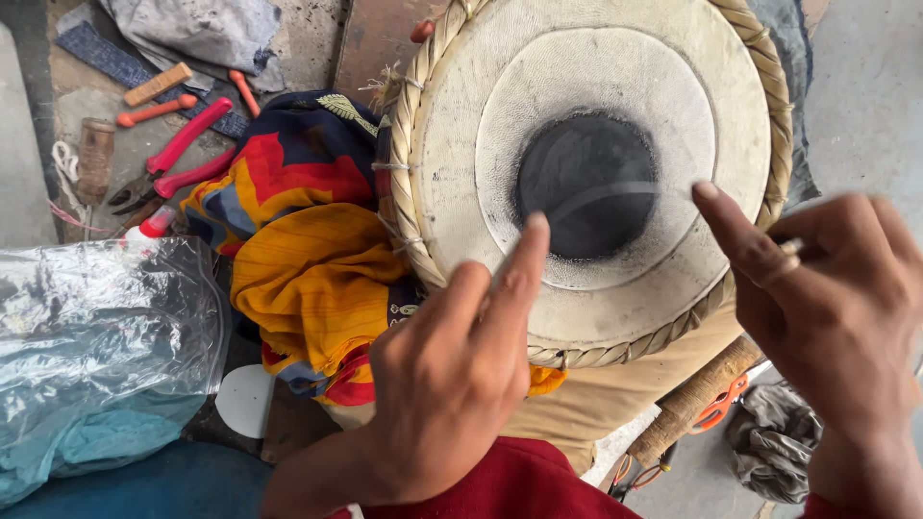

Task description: The person applies a dark paste to the central black spot of a tabla drum head, spreading it evenly with their fingers. They then use a curved metal blade to scrape and smooth the paste, followed by further rubbing and tapping to test the surface.

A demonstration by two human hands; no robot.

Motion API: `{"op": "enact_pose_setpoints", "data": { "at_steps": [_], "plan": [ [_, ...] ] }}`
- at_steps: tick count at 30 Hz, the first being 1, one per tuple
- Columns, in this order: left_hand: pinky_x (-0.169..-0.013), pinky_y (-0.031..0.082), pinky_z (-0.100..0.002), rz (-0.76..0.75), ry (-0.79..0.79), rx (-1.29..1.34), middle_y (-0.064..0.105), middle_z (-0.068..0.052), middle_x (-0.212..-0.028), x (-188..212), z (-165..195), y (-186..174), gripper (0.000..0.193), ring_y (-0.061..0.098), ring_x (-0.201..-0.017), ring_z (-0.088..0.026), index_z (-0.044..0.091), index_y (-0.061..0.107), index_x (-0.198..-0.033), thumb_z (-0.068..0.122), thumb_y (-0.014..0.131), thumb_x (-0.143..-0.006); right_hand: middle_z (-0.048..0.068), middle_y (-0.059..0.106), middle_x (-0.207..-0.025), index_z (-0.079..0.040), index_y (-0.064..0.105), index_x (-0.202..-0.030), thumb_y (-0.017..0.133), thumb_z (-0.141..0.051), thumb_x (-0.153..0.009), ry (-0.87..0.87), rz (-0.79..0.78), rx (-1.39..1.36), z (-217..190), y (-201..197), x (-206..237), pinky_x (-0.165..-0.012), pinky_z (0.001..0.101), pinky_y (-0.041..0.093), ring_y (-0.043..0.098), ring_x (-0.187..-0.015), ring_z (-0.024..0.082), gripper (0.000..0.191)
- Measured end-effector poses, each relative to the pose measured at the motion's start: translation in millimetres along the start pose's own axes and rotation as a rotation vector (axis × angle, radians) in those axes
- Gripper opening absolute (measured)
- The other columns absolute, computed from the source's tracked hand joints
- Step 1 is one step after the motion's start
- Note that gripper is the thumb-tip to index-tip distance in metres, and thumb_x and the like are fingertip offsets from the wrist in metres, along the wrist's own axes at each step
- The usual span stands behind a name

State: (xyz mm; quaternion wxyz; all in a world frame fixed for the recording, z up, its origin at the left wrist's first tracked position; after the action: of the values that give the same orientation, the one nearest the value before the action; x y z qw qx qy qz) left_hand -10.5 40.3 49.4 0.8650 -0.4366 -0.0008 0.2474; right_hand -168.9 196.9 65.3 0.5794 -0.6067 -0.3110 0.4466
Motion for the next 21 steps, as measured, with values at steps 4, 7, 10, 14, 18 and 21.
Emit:
{"op": "enact_pose_setpoints", "data": {
  "at_steps": [4,7,10,14,18,21],
  "plan": [
    [-0.058,0.051,-0.037,0.111,-0.134,-0.105,0.054,-0.006,-0.084,-7.7,-1.6,5.6,0.049,0.062,-0.063,-0.023,0.011,0.063,-0.142,0.000,0.065,-0.094,0.000,0.054,-0.082,-0.027,0.077,-0.135,0.082,-0.003,-0.089,-0.127,0.043,0.090,-6.1,10.9,-29.4,-0.062,0.0301,0.045,0.050,-0.072,0.016,0.052],
    [-0.052,0.050,-0.037,0.041,-0.178,-0.163,0.057,-0.007,-0.084,-10.2,-3.9,10.6,0.052,0.063,-0.060,-0.024,0.010,0.061,-0.143,0.002,0.066,-0.092,0.000,0.052,-0.076,-0.029,0.076,-0.134,0.079,0.000,-0.078,-0.155,0.000,0.086,-5.6,17.0,-36.8,-0.056,0.0287,0.045,0.049,-0.067,0.014,0.063],
    [-0.045,0.050,-0.037,-0.081,-0.180,-0.181,0.058,-0.008,-0.080,-2.9,-4.3,12.1,0.063,0.063,-0.052,-0.023,0.009,0.058,-0.144,0.000,0.065,-0.082,-0.001,0.050,-0.075,-0.031,0.073,-0.136,0.079,0.000,-0.079,-0.172,-0.071,0.050,-3.0,16.9,-27.9,-0.055,0.0276,0.046,0.049,-0.066,0.013,0.065],
    [-0.051,0.053,-0.036,-0.144,-0.109,-0.084,0.059,-0.007,-0.082,9.8,-5.5,12.1,0.067,0.065,-0.057,-0.022,0.005,0.056,-0.146,-0.005,0.063,-0.080,-0.001,0.051,-0.072,-0.030,0.069,-0.134,0.079,-0.003,-0.074,-0.164,-0.229,0.030,4.6,16.2,-7.4,-0.051,0.0282,0.046,0.050,-0.064,0.014,0.067],
    [-0.060,0.055,-0.033,-0.134,0.005,-0.003,0.056,-0.008,-0.084,12.4,-7.3,11.1,0.066,0.068,-0.070,-0.020,0.000,0.054,-0.147,-0.005,0.062,-0.082,-0.002,0.053,-0.075,-0.030,0.070,-0.140,0.079,-0.005,-0.075,-0.135,-0.309,0.051,11.8,14.9,5.1,-0.057,0.0273,0.048,0.051,-0.069,0.012,0.071],
    [-0.059,0.054,-0.033,-0.156,0.084,-0.047,0.056,-0.007,-0.082,9.5,-4.7,6.9,0.061,0.066,-0.069,-0.018,0.000,0.054,-0.146,-0.001,0.064,-0.085,0.000,0.054,-0.079,-0.030,0.070,-0.139,0.081,-0.004,-0.079,-0.147,-0.233,0.086,11.9,7.1,6.5,-0.062,0.0284,0.048,0.049,-0.073,0.015,0.067]
  ]
}}
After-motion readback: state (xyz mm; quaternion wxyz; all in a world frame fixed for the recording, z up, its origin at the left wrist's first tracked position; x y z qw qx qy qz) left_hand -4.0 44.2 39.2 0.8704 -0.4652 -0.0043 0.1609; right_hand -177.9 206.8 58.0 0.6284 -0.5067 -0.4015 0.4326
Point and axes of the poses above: each hand's wrist, its own x-axis away from the middle knuckle, its own y-axis out of the palm, z = x × y, the point moved 6 cm from there along -x, towards the middle knuckle
